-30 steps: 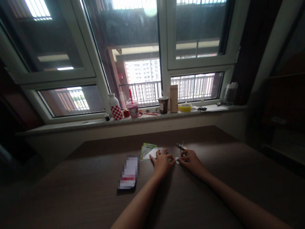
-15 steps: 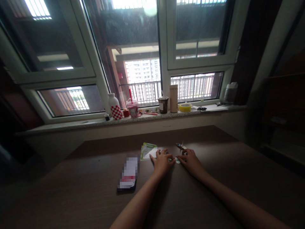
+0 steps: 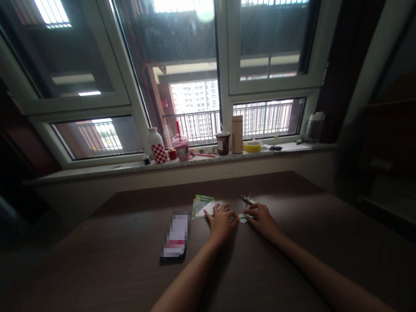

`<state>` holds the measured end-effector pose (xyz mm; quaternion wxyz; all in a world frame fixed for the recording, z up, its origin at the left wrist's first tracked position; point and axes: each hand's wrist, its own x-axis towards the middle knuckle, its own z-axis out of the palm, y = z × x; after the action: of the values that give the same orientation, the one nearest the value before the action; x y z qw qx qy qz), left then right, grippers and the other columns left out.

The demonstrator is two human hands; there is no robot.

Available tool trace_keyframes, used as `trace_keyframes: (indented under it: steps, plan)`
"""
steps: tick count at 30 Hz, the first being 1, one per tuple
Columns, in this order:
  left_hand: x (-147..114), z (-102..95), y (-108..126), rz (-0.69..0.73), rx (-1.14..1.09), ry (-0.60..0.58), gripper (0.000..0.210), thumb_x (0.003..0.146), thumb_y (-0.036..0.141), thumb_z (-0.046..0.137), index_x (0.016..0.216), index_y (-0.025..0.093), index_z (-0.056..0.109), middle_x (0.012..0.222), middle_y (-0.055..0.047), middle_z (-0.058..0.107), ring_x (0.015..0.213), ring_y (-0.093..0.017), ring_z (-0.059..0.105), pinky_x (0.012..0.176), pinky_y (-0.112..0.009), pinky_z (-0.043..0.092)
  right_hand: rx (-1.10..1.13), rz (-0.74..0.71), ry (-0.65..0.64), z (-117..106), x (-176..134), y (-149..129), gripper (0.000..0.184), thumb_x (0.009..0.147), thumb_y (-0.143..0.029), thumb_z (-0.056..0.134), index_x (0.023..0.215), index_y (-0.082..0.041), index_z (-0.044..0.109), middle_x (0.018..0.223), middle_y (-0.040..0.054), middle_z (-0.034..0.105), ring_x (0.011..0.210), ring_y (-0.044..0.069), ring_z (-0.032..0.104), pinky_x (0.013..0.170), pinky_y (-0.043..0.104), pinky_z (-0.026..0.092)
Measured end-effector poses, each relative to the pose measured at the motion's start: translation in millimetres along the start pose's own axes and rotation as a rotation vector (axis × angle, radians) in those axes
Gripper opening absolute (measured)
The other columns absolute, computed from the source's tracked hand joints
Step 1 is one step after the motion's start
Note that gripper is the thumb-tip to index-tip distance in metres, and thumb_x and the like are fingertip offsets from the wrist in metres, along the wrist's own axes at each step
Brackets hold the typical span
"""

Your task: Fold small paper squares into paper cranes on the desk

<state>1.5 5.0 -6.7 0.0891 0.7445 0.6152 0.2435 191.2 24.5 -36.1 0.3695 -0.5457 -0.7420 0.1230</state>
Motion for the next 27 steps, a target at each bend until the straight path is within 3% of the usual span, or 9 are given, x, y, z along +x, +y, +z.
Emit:
trace_keyframes:
  steps: [6,11,17,27]
  plan:
    - [-3,-3.9,1,-0.034,-0.019,0.025,0.013,0.085,0.039,0.066,0.088,0.033,0.076,0.137,-0.001,0.059,0.139,-0.033,0.035,0.112,-0.076,0.0,0.022,-0.008,-0.013,-2,-1,-3,0.018,0.079,-0.027,0.066,0.089,-0.026,0.081,0.103,0.0093,0.067,0.108,0.029,0.056,0.101,0.044,0.043]
    - [-4,-5.8,1,-0.015,-0.025,0.012,0.016,0.084,0.035,0.066,0.096,0.039,0.077,0.139,0.001,0.057,0.139,-0.032,0.035,0.112,-0.075,0.001,-0.008,-0.047,-0.024,1,-1,-1,0.017,0.079,-0.028,0.068,0.089,-0.027,0.081,0.102,0.009,0.066,0.108,0.029,0.056,0.1,0.044,0.043]
    - [-5,-5.3,-1,-0.025,0.004,-0.02,0.017,0.085,0.043,0.063,0.093,0.041,0.077,0.14,0.002,0.057,0.138,-0.035,0.036,0.11,-0.078,0.002,-0.019,-0.091,-0.009,4,-3,-2,0.017,0.079,-0.029,0.069,0.09,-0.027,0.08,0.106,0.009,0.066,0.11,0.028,0.055,0.101,0.044,0.043]
    - [-3,-7.9,0,-0.062,0.012,-0.043,0.015,0.085,0.046,0.064,0.092,0.039,0.077,0.142,0.002,0.056,0.139,-0.036,0.034,0.109,-0.078,0.005,-0.063,-0.013,-0.025,2,-2,-12,0.018,0.08,-0.033,0.069,0.092,-0.024,0.078,0.108,0.0098,0.063,0.113,0.029,0.052,0.102,0.043,0.041]
